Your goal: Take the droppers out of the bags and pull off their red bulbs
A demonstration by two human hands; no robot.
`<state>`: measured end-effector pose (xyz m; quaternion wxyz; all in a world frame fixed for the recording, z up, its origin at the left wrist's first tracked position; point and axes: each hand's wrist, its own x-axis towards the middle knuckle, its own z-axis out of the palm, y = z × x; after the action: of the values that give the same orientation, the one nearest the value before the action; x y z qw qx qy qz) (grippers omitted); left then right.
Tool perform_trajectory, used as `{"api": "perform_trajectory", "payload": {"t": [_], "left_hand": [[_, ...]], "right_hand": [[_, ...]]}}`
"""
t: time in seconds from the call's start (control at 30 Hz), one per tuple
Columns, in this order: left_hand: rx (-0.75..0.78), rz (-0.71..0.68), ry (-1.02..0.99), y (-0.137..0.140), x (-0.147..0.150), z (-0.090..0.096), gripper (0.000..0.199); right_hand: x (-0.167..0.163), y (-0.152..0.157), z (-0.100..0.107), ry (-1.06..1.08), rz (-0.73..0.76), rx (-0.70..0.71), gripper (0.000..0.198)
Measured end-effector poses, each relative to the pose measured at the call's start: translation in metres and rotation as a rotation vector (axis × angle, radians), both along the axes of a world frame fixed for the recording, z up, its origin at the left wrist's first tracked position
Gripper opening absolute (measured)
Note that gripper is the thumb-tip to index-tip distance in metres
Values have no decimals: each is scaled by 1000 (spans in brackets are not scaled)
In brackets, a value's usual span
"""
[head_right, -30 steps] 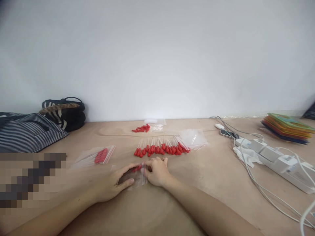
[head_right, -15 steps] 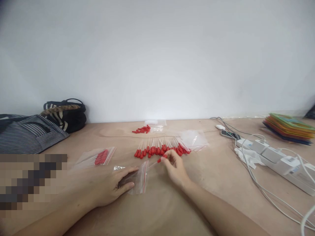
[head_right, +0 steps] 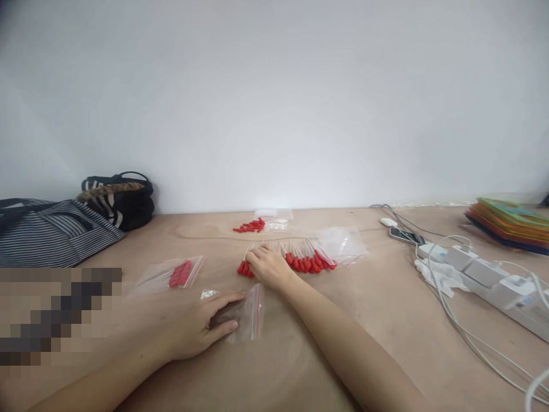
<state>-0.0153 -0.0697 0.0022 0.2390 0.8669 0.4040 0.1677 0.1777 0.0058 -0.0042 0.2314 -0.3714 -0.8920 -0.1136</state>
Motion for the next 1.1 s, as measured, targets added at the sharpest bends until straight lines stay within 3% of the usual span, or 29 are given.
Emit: {"api": "perform_trajectory", "payload": {"t": [0.2,0.3,0.47,0.63,0.7,0.8,1.0,1.1], "left_hand": [[33,176,-182,20,-10,-8,35],[-10,261,-141,33,-15,-10,45],[47,163,-35,39,-15,-12,62],[83,157,33,37,-12,-11,65],[85,163,39,38,-12,-12,66],[95,155,15,40,-13,-14,64],[66,244,-135,38,-13,-14,53],[67,304,-189,34,-12,-13,46]], "right_hand": [[-10,8,-3,-56,-37,-19,14],[-7,4,-1,-69,-36,-37,17],[-3,-4,6,-2,-68,-135,29],[-1,-26,11,159,-205,-241,16],[-2,-38,11,164,-259,-265,26],[-5,-52,10,107,-282,-277,39],[-10,-59,6,97,-286,-439,25],[-10,-60,6,146,-262,-543,30]]}}
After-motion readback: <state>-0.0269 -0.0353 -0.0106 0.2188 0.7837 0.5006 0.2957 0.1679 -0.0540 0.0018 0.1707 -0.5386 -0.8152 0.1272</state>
